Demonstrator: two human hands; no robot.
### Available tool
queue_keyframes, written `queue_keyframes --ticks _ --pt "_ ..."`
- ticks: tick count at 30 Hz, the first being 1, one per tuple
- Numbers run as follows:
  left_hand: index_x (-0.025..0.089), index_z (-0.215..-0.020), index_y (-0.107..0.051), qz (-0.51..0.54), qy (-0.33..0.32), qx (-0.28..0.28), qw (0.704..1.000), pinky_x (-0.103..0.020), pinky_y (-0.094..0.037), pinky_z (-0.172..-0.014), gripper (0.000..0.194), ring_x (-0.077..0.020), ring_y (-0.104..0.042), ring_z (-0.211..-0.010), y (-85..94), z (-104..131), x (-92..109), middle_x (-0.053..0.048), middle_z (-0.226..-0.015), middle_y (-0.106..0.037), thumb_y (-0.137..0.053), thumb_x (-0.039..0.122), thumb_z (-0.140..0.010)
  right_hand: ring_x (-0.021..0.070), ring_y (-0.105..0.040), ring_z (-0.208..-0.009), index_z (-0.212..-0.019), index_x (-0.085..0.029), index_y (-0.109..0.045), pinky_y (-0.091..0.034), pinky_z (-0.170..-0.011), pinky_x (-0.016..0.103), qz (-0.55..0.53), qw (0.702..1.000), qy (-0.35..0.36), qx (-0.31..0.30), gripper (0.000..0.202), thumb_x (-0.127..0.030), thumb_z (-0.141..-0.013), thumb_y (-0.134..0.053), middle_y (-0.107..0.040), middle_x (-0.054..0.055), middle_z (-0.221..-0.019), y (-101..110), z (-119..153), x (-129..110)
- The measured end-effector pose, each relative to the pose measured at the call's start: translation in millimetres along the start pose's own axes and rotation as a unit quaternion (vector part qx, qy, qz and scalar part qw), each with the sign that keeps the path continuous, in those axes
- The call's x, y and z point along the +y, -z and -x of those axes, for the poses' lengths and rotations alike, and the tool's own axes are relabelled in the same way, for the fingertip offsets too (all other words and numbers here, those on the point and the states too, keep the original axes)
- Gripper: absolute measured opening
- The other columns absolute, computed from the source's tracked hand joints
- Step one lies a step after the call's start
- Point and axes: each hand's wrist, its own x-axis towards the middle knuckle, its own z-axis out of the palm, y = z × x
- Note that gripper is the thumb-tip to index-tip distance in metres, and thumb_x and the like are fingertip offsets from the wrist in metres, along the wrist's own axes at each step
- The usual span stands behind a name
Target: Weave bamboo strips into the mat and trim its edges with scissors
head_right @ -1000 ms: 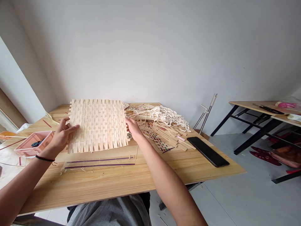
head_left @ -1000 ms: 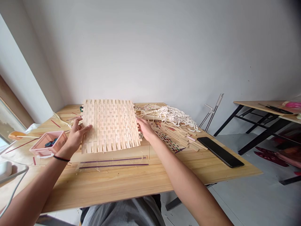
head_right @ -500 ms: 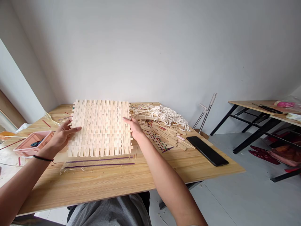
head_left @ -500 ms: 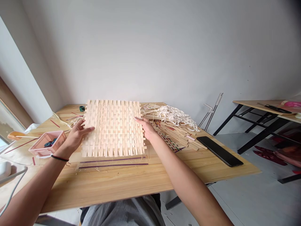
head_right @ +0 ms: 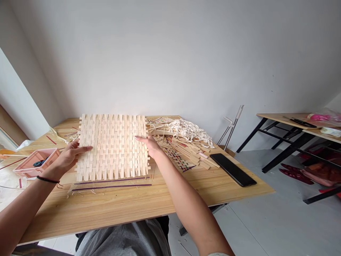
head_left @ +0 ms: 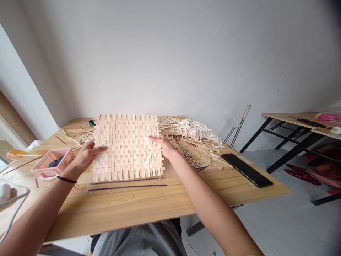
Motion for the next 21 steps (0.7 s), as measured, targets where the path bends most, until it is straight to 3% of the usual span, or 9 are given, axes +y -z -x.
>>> queue_keyframes --ticks 5,11,16,21 --pt "0.025 -0.074 -0.064 0.012 0.032 -0.016 0.999 -0.028 -0.039 -0.047 0.044 -0.017 -0.058 -0.06 0.8 0.8 -0.1 0.0 -0.075 -0.068 -0.1 0.035 -0.052 0.0388 -0.065 -0.13 -0.112 -0.021 -0.075 -0.054 -0.108 0.059 -0.031 0.999 -0.031 -0.021 0.054 -0.042 -0.067 -0.097 -0.08 0.015 -0.113 -3.0 1.0 -0.3" --pt "0.024 -0.069 -0.061 0.001 0.015 -0.013 1.0 -0.028 -0.038 -0.048 0.043 -0.0142 -0.053 -0.056 0.5 -1.2 -1.3 0.002 -0.069 -0.06 -0.099 0.036 -0.054 0.0364 -0.068 -0.127 -0.109 -0.024 -0.077 -0.054 -0.109 0.059 -0.035 0.998 -0.029 -0.046 0.05 -0.043 -0.067 -0.095 -0.08 0.013 -0.114 -3.4 2.3 -1.0" --pt "0.021 -0.082 -0.073 0.014 0.018 -0.052 0.998 -0.031 -0.05 -0.057 0.038 -0.0205 -0.066 -0.07 -1.6 -0.3 1.0 -0.006 -0.085 -0.074 -0.098 0.039 -0.06 0.0355 -0.071 -0.119 -0.105 -0.024 -0.077 -0.057 -0.103 0.058 -0.044 0.998 -0.027 -0.047 0.047 -0.042 -0.065 -0.094 -0.081 0.013 -0.112 -5.5 5.0 -3.5" --pt "0.021 -0.083 -0.07 0.022 0.031 -0.009 0.999 -0.031 -0.052 -0.054 0.038 -0.0219 -0.066 -0.069 -3.7 4.1 6.6 -0.006 -0.084 -0.073 -0.096 0.039 -0.06 0.0318 -0.072 -0.102 -0.09 -0.023 -0.076 -0.06 -0.088 0.049 -0.07 0.995 -0.04 -0.051 0.038 -0.038 -0.061 -0.095 -0.08 0.01 -0.107 -10.3 8.4 -11.6"
